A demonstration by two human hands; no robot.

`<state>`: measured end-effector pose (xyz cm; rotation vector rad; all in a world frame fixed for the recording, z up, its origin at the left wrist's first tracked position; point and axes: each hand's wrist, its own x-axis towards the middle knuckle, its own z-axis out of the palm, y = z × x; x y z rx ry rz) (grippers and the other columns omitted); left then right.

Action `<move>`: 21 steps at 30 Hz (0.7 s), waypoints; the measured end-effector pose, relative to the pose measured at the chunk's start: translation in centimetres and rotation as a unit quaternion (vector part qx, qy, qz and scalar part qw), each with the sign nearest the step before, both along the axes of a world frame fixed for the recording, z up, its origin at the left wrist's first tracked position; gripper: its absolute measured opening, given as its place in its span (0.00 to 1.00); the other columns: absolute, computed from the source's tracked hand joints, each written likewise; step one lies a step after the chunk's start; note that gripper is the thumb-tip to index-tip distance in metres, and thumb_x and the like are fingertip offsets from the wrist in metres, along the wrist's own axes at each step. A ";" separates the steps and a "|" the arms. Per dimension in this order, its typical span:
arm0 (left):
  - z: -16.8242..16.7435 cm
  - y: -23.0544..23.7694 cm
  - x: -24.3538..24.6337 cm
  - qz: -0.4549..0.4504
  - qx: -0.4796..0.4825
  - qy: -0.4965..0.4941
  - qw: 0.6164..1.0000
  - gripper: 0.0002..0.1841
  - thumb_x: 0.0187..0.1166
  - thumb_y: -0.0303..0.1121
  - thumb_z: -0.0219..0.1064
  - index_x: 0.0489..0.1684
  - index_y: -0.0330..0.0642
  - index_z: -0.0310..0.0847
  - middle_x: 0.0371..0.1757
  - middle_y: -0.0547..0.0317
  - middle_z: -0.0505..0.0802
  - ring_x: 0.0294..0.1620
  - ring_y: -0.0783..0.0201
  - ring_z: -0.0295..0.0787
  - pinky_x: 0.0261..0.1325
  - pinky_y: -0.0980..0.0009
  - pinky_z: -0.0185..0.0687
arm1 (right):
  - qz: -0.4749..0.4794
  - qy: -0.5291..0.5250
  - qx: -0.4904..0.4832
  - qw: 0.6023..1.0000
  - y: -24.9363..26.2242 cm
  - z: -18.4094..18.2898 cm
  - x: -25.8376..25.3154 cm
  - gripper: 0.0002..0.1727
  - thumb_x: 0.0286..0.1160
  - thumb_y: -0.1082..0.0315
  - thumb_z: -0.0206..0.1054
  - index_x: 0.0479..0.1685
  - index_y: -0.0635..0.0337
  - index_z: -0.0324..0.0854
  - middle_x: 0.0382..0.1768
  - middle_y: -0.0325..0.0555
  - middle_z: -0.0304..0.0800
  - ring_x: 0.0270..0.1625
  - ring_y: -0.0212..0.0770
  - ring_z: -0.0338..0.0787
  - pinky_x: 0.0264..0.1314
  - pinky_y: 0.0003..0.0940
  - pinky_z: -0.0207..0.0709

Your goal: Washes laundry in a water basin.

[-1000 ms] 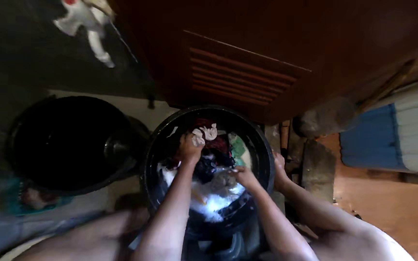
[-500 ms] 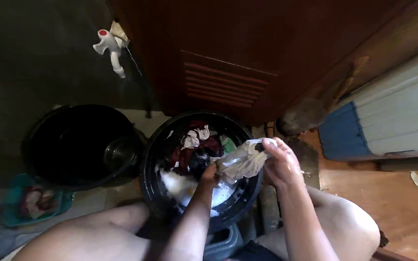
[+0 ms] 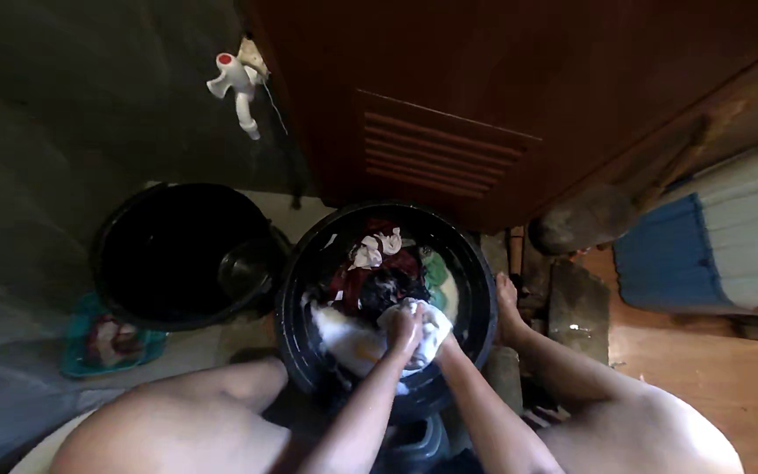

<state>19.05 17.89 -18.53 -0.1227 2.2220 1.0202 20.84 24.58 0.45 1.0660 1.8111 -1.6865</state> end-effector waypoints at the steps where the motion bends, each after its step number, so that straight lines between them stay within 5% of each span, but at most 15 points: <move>1: -1.1 -0.6 -0.1 -0.021 -0.029 -0.023 0.999 0.28 0.92 0.50 0.51 0.73 0.34 0.78 0.68 0.35 0.87 0.73 0.40 0.82 0.77 0.40 0.71 | -0.057 0.033 -0.044 0.997 1.1 -7.8 2.4 0.20 0.94 0.71 0.47 0.74 0.75 0.71 0.66 0.61 0.83 0.64 0.42 0.84 0.70 0.35 0.76; 3: -3.3 -2.0 0.2 -0.049 -0.057 -0.081 0.994 0.28 0.91 0.45 0.55 0.83 0.36 0.68 0.76 0.35 0.82 0.78 0.40 0.77 0.81 0.41 0.67 | -0.089 0.050 -0.069 0.992 3.6 -20.1 5.9 0.21 0.92 0.66 0.53 0.75 0.71 0.71 0.63 0.62 0.86 0.62 0.48 0.88 0.66 0.47 0.84; 5: -6.5 -3.5 1.1 0.009 -0.043 -0.130 0.990 0.34 0.82 0.39 0.67 0.86 0.34 0.60 0.78 0.32 0.77 0.80 0.39 0.74 0.82 0.44 0.67 | -0.048 -0.034 -0.008 0.998 4.9 -23.5 6.4 0.20 0.88 0.69 0.58 0.72 0.71 0.75 0.61 0.64 0.87 0.61 0.52 0.88 0.67 0.52 0.81; 7: -9.2 -4.8 1.6 0.162 -0.018 -0.160 0.974 0.44 0.73 0.39 0.76 0.88 0.33 0.55 0.80 0.27 0.73 0.79 0.35 0.72 0.79 0.43 0.71 | 0.031 -0.116 0.049 0.992 5.4 -24.7 6.5 0.19 0.81 0.72 0.62 0.69 0.70 0.77 0.59 0.65 0.86 0.60 0.55 0.87 0.66 0.54 0.79; 9: -9.6 -5.3 0.9 0.308 0.049 -0.205 0.928 0.46 0.75 0.41 0.76 0.90 0.34 0.51 0.85 0.29 0.66 0.85 0.35 0.64 0.81 0.38 0.64 | 0.105 -0.163 0.071 0.978 5.6 -25.5 6.9 0.23 0.79 0.67 0.68 0.71 0.68 0.78 0.64 0.67 0.85 0.66 0.59 0.86 0.72 0.58 0.77; 13: -9.6 -5.1 -2.7 0.412 0.129 -0.265 0.862 0.41 0.82 0.50 0.69 0.89 0.38 0.56 0.89 0.37 0.65 0.88 0.39 0.59 0.81 0.33 0.62 | 0.193 -0.164 0.116 0.960 5.0 -25.2 6.3 0.24 0.73 0.58 0.76 0.61 0.65 0.86 0.60 0.66 0.89 0.66 0.62 0.87 0.73 0.63 0.75; 15: -10.0 -5.0 -3.8 0.413 0.123 -0.259 0.864 0.38 0.81 0.40 0.71 0.88 0.37 0.57 0.86 0.36 0.68 0.85 0.40 0.65 0.77 0.35 0.68 | 0.206 -0.156 0.145 0.955 5.2 -24.9 5.6 0.20 0.74 0.57 0.74 0.55 0.65 0.88 0.56 0.65 0.90 0.63 0.62 0.88 0.70 0.64 0.76; 17: -9.2 -5.8 -4.8 0.343 0.089 -0.218 0.909 0.40 0.75 0.28 0.73 0.87 0.33 0.53 0.83 0.31 0.70 0.82 0.38 0.68 0.74 0.37 0.72 | 0.170 -0.141 0.132 0.966 5.7 -25.2 4.9 0.17 0.77 0.60 0.71 0.55 0.65 0.86 0.55 0.63 0.90 0.62 0.60 0.88 0.68 0.62 0.77; 21: -3.9 -8.6 -7.5 0.219 0.104 -0.053 0.969 0.36 0.68 0.22 0.75 0.80 0.26 0.64 0.77 0.33 0.77 0.78 0.47 0.74 0.79 0.51 0.71 | 0.125 -0.110 0.096 0.981 6.4 -25.6 4.3 0.16 0.79 0.63 0.69 0.54 0.67 0.86 0.54 0.63 0.90 0.59 0.57 0.88 0.66 0.59 0.78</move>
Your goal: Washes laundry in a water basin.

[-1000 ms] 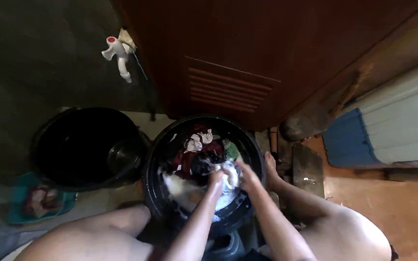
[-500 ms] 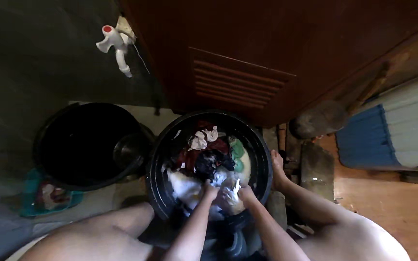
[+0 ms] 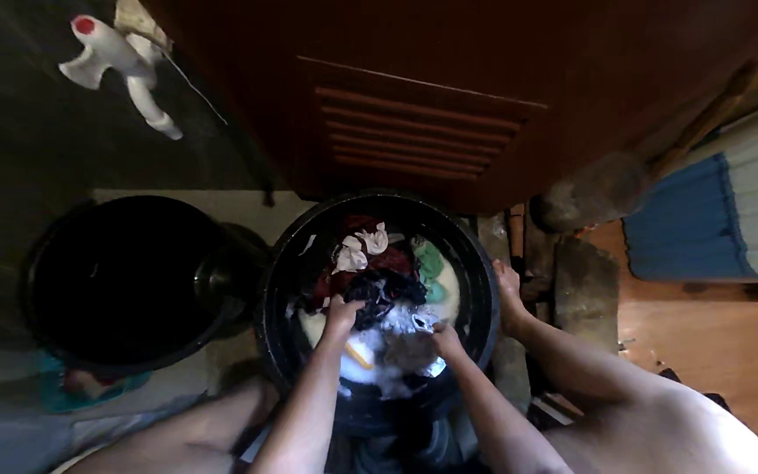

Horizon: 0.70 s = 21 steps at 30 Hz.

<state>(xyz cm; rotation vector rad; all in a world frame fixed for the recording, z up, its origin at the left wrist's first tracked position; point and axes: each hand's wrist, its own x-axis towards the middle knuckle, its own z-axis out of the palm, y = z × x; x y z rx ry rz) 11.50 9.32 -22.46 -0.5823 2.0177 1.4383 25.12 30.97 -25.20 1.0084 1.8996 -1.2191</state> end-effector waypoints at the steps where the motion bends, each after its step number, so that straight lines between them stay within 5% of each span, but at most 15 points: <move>1: 1.5 -0.5 -1.1 -0.013 0.002 0.046 0.999 0.35 0.67 0.22 0.75 0.78 0.27 0.68 0.74 0.35 0.81 0.75 0.49 0.78 0.78 0.52 0.74 | 0.010 0.000 0.000 1.000 0.0 0.2 -0.1 0.16 0.79 0.63 0.69 0.55 0.67 0.85 0.55 0.64 0.89 0.60 0.58 0.88 0.67 0.60 0.77; 5: 6.6 -1.6 -5.8 -0.095 -0.093 0.128 0.983 0.28 0.68 0.26 0.77 0.71 0.32 0.77 0.63 0.35 0.88 0.65 0.43 0.86 0.68 0.40 0.78 | 0.082 -0.001 -0.005 0.997 -0.8 1.8 -0.3 0.19 0.79 0.60 0.69 0.58 0.66 0.86 0.56 0.64 0.90 0.62 0.60 0.88 0.69 0.63 0.76; 7: 8.0 -1.7 -7.6 -0.134 -0.159 0.153 0.966 0.32 0.70 0.29 0.76 0.77 0.35 0.74 0.67 0.29 0.86 0.69 0.33 0.82 0.69 0.30 0.73 | 0.106 0.011 0.013 0.994 -0.8 3.4 -0.6 0.18 0.79 0.60 0.68 0.56 0.65 0.86 0.56 0.64 0.89 0.63 0.60 0.87 0.69 0.64 0.75; 10: 6.9 -1.6 -8.7 -0.100 -0.198 0.202 0.954 0.32 0.72 0.28 0.75 0.79 0.36 0.71 0.78 0.29 0.76 0.78 0.32 0.73 0.76 0.33 0.69 | 0.080 0.056 0.063 0.993 -0.1 6.2 -1.2 0.22 0.76 0.54 0.72 0.56 0.64 0.89 0.62 0.63 0.88 0.70 0.60 0.84 0.76 0.61 0.73; 15: 1.0 -0.3 -4.5 0.026 -0.214 0.195 0.957 0.34 0.85 0.35 0.62 0.90 0.35 0.55 0.88 0.30 0.62 0.90 0.37 0.56 0.89 0.45 0.55 | 0.072 0.101 0.045 0.991 2.0 8.0 -3.0 0.20 0.79 0.52 0.71 0.47 0.65 0.88 0.43 0.56 0.91 0.48 0.49 0.89 0.59 0.53 0.80; 18: -2.4 0.5 0.2 0.217 -0.099 0.126 0.963 0.40 0.84 0.35 0.65 0.93 0.33 0.44 0.90 0.32 0.58 0.91 0.43 0.54 0.90 0.53 0.55 | 0.119 0.072 0.038 0.990 2.2 7.0 -3.5 0.17 0.79 0.61 0.69 0.56 0.65 0.88 0.52 0.59 0.92 0.58 0.54 0.90 0.68 0.58 0.78; 21: -4.1 1.7 4.6 0.345 0.062 -0.098 0.931 0.32 0.90 0.38 0.56 0.91 0.40 0.48 0.87 0.36 0.65 0.82 0.42 0.68 0.74 0.42 0.72 | 0.196 -0.003 0.051 0.979 1.5 4.1 -3.0 0.20 0.81 0.62 0.66 0.66 0.65 0.83 0.63 0.65 0.88 0.69 0.62 0.86 0.75 0.64 0.74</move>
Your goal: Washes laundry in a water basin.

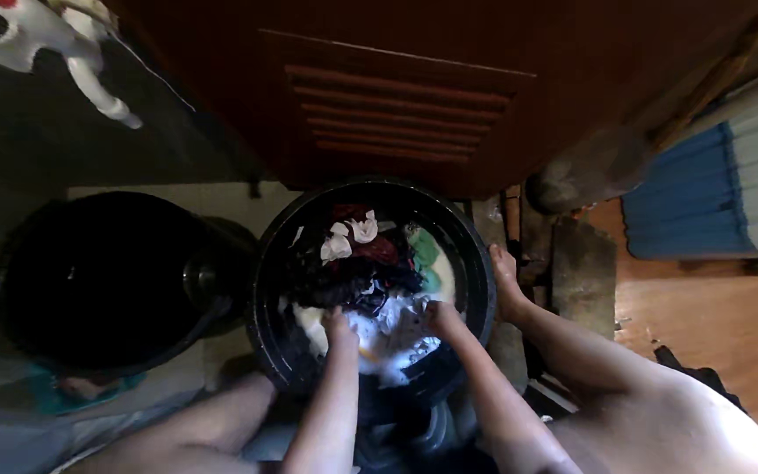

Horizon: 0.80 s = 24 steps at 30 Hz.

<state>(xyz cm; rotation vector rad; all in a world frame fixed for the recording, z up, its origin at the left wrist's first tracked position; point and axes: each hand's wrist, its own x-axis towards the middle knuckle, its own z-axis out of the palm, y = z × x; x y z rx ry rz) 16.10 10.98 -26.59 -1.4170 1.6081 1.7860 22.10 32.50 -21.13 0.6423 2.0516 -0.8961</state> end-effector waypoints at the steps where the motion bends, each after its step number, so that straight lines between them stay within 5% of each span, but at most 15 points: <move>1: -0.5 0.4 0.8 0.025 0.077 -0.060 0.995 0.31 0.90 0.42 0.55 0.90 0.41 0.50 0.86 0.37 0.66 0.79 0.41 0.72 0.71 0.43 0.75 | -0.001 -0.020 0.019 1.000 -0.5 -1.3 0.5 0.21 0.80 0.62 0.67 0.67 0.64 0.82 0.65 0.66 0.87 0.71 0.63 0.85 0.75 0.65 0.74; 4: -1.9 2.0 0.2 0.040 0.193 -0.140 0.970 0.33 0.87 0.45 0.57 0.89 0.42 0.50 0.85 0.35 0.67 0.74 0.39 0.77 0.65 0.46 0.81 | -0.053 -0.056 0.067 0.995 -2.2 -5.3 2.9 0.24 0.78 0.64 0.69 0.73 0.62 0.80 0.78 0.72 0.72 0.77 0.67 0.79 0.76 0.62 0.75; 7: -1.9 3.1 -3.6 0.091 0.191 -0.143 0.967 0.27 0.87 0.37 0.59 0.83 0.42 0.59 0.76 0.36 0.74 0.67 0.40 0.81 0.57 0.43 0.85 | -0.057 -0.060 0.097 0.992 -5.5 -8.4 5.0 0.29 0.72 0.61 0.74 0.75 0.53 0.79 0.85 0.73 0.60 0.82 0.71 0.71 0.76 0.63 0.76; 10: -3.0 2.6 -6.6 0.109 0.196 -0.175 0.959 0.26 0.89 0.34 0.52 0.85 0.43 0.55 0.82 0.35 0.68 0.74 0.36 0.75 0.62 0.37 0.81 | 0.069 -0.058 0.076 0.993 -7.2 -9.8 6.0 0.39 0.70 0.61 0.76 0.87 0.46 0.69 0.92 0.76 0.35 0.92 0.78 0.43 0.84 0.75 0.56; 11: -3.6 2.5 -6.9 0.096 0.190 -0.182 0.960 0.25 0.89 0.33 0.51 0.85 0.43 0.55 0.82 0.34 0.68 0.73 0.36 0.76 0.61 0.39 0.81 | 0.101 -0.051 0.072 0.991 -6.8 -10.2 5.9 0.39 0.69 0.66 0.75 0.86 0.45 0.69 0.93 0.75 0.34 0.92 0.79 0.41 0.83 0.78 0.55; 13: -5.2 2.4 -5.8 0.015 0.147 -0.169 0.975 0.25 0.86 0.27 0.54 0.82 0.35 0.58 0.75 0.32 0.73 0.65 0.40 0.82 0.58 0.48 0.86 | 0.104 -0.033 0.084 0.991 -5.2 -10.6 5.0 0.36 0.69 0.73 0.72 0.82 0.44 0.73 0.92 0.72 0.44 0.88 0.77 0.57 0.77 0.74 0.68; 15: -7.0 2.6 -2.6 -0.163 0.047 -0.128 0.977 0.28 0.79 0.21 0.60 0.80 0.29 0.62 0.71 0.31 0.80 0.62 0.46 0.85 0.60 0.57 0.85 | 0.016 -0.027 0.094 0.995 -3.6 -10.7 2.9 0.33 0.67 0.74 0.72 0.78 0.50 0.75 0.88 0.70 0.55 0.74 0.71 0.80 0.66 0.63 0.83; 18: -7.7 3.2 2.1 -0.343 -0.056 -0.084 0.934 0.50 0.67 0.27 0.80 0.89 0.28 0.47 0.82 0.30 0.71 0.80 0.43 0.72 0.82 0.51 0.70 | -0.123 -0.033 0.050 0.991 -1.8 -10.4 -0.6 0.37 0.70 0.68 0.74 0.82 0.63 0.67 0.79 0.72 0.70 0.74 0.67 0.81 0.74 0.58 0.78; 20: -7.8 4.4 4.2 -0.395 -0.033 -0.095 0.913 0.42 0.75 0.30 0.75 0.88 0.28 0.52 0.83 0.30 0.71 0.83 0.42 0.69 0.84 0.49 0.65 | -0.130 -0.043 -0.026 0.990 -0.1 -10.0 -2.3 0.40 0.75 0.64 0.74 0.86 0.67 0.61 0.76 0.69 0.77 0.77 0.61 0.80 0.81 0.56 0.73; 22: -7.9 5.2 4.5 -0.433 -0.013 -0.114 0.894 0.27 0.88 0.32 0.59 0.83 0.29 0.65 0.80 0.31 0.76 0.82 0.41 0.71 0.83 0.45 0.65 | -0.141 -0.041 -0.088 0.985 1.7 -7.7 -4.2 0.36 0.78 0.62 0.73 0.83 0.66 0.64 0.72 0.64 0.82 0.74 0.54 0.83 0.80 0.51 0.75; 24: -7.9 5.6 4.2 -0.334 0.027 -0.104 0.936 0.23 0.92 0.39 0.53 0.76 0.30 0.73 0.73 0.34 0.82 0.74 0.44 0.78 0.76 0.46 0.73 | -0.178 -0.001 -0.114 0.977 2.9 -4.2 -5.7 0.30 0.79 0.62 0.72 0.78 0.66 0.71 0.67 0.62 0.85 0.68 0.50 0.86 0.75 0.48 0.78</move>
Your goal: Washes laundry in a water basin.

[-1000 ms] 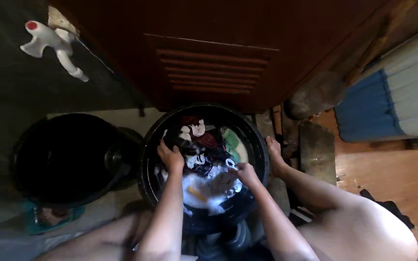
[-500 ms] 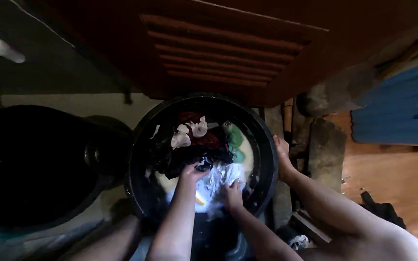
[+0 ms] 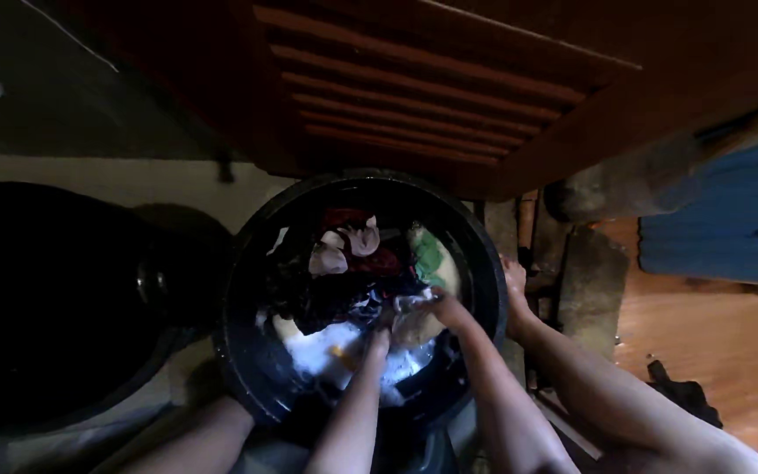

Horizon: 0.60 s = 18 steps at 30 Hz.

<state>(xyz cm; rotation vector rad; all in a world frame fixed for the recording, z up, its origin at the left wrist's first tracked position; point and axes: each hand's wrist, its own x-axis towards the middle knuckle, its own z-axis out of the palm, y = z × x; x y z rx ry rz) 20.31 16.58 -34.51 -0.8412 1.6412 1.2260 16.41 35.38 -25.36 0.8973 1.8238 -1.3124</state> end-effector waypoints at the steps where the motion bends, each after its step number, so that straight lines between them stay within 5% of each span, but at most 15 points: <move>1: 0.2 -0.1 -0.2 0.085 0.019 0.012 0.996 0.23 0.92 0.40 0.54 0.74 0.30 0.74 0.69 0.35 0.84 0.68 0.46 0.81 0.70 0.47 0.77 | -0.021 0.023 0.005 1.000 0.5 1.7 -0.2 0.29 0.80 0.62 0.72 0.76 0.66 0.73 0.64 0.62 0.86 0.65 0.50 0.88 0.73 0.47 0.79; 3: 1.2 -0.8 -1.5 0.189 0.053 0.046 0.979 0.23 0.90 0.40 0.58 0.73 0.31 0.74 0.63 0.38 0.86 0.60 0.51 0.84 0.63 0.51 0.82 | -0.079 0.082 0.007 0.993 1.5 3.7 -0.1 0.27 0.79 0.63 0.73 0.74 0.65 0.75 0.60 0.60 0.88 0.61 0.48 0.89 0.68 0.47 0.82; 5: 3.5 -1.7 -2.9 0.191 0.064 0.079 0.976 0.24 0.89 0.39 0.60 0.75 0.31 0.70 0.62 0.38 0.86 0.57 0.53 0.85 0.60 0.54 0.83 | -0.107 0.119 0.000 0.987 2.1 4.2 0.3 0.27 0.80 0.63 0.71 0.76 0.62 0.73 0.61 0.59 0.88 0.61 0.48 0.90 0.67 0.48 0.83; 8: 6.8 -3.5 -4.3 0.109 0.048 0.112 0.987 0.27 0.89 0.39 0.60 0.81 0.30 0.66 0.76 0.34 0.79 0.76 0.47 0.77 0.77 0.50 0.74 | -0.104 0.108 0.034 0.988 1.3 4.0 1.0 0.30 0.82 0.64 0.69 0.82 0.60 0.67 0.62 0.63 0.86 0.60 0.52 0.89 0.65 0.51 0.81; 13: 13.0 -4.3 -3.8 -0.132 0.057 0.201 0.969 0.29 0.87 0.33 0.62 0.84 0.28 0.61 0.81 0.31 0.74 0.82 0.45 0.72 0.83 0.50 0.67 | 0.077 0.070 0.236 0.966 -2.7 3.9 4.8 0.37 0.69 0.71 0.73 0.84 0.58 0.70 0.80 0.70 0.70 0.79 0.71 0.74 0.77 0.68 0.72; 16: 18.2 -3.5 -2.6 -0.227 0.113 0.233 0.939 0.29 0.79 0.29 0.67 0.79 0.30 0.67 0.71 0.35 0.83 0.71 0.50 0.82 0.75 0.53 0.77 | 0.148 0.176 0.182 0.956 -5.7 3.7 7.1 0.40 0.66 0.75 0.71 0.87 0.53 0.69 0.86 0.65 0.66 0.83 0.69 0.71 0.81 0.67 0.69; 18: 21.4 -3.1 -2.4 -0.244 0.154 0.242 0.926 0.25 0.76 0.29 0.68 0.73 0.31 0.73 0.62 0.41 0.88 0.61 0.55 0.87 0.67 0.56 0.83 | 0.184 0.166 0.123 0.961 -6.9 4.1 7.6 0.33 0.76 0.69 0.67 0.85 0.54 0.71 0.80 0.63 0.75 0.80 0.65 0.77 0.81 0.65 0.70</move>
